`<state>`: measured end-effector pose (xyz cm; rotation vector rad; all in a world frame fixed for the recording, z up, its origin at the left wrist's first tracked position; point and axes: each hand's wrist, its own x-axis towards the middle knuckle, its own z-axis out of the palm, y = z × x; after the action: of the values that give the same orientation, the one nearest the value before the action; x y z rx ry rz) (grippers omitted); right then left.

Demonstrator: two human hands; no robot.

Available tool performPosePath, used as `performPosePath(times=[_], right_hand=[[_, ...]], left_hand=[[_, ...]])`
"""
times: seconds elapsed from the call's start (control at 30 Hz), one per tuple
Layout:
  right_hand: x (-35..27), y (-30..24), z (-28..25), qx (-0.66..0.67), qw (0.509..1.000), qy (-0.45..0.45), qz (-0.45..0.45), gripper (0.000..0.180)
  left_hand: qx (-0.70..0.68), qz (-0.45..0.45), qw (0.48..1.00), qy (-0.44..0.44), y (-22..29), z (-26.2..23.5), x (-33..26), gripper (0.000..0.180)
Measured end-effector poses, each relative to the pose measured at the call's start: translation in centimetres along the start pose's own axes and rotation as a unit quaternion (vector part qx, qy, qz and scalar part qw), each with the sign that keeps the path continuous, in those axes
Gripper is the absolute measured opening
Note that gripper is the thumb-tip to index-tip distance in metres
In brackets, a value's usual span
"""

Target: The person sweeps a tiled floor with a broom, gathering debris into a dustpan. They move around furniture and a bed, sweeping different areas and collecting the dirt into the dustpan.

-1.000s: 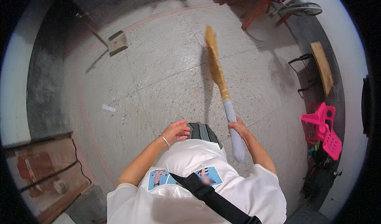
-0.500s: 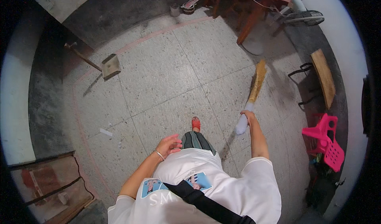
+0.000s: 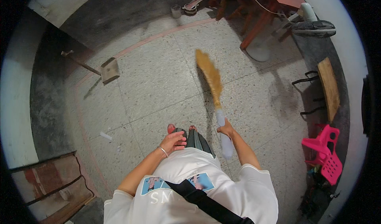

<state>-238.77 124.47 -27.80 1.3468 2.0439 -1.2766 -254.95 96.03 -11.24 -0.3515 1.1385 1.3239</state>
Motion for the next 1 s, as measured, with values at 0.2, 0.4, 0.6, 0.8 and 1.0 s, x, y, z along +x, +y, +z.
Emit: performPosePath(times=[0.2,0.4,0.6,0.8,1.0], right_hand=[[-1.7,-6.5,-7.7,0.03,0.994,-0.093,-0.058,0.091],[7.6,-15.4,-9.8,0.002,0.997,0.041,-0.072,0.089],[18.5,-31.6,-11.8,0.021,0.997,0.08,0.0,0.079],[27.7,-37.0,-8.5,-0.111,0.992,0.044,0.039,0.085],[21.8,-35.1,-5.8,-0.284,0.958,-0.032,-0.04,0.099]], left_hand=[[0.04,-0.01,0.999,-0.026,5.5,0.0,3.0,0.04],[0.057,-0.012,0.998,-0.031,13.5,-3.0,7.1,0.038],[0.025,0.033,0.999,0.018,22.2,-7.7,8.0,0.038],[0.003,0.034,0.997,0.071,26.4,-12.7,7.5,0.035],[-0.06,0.021,0.995,0.079,26.4,-15.2,8.4,0.035]])
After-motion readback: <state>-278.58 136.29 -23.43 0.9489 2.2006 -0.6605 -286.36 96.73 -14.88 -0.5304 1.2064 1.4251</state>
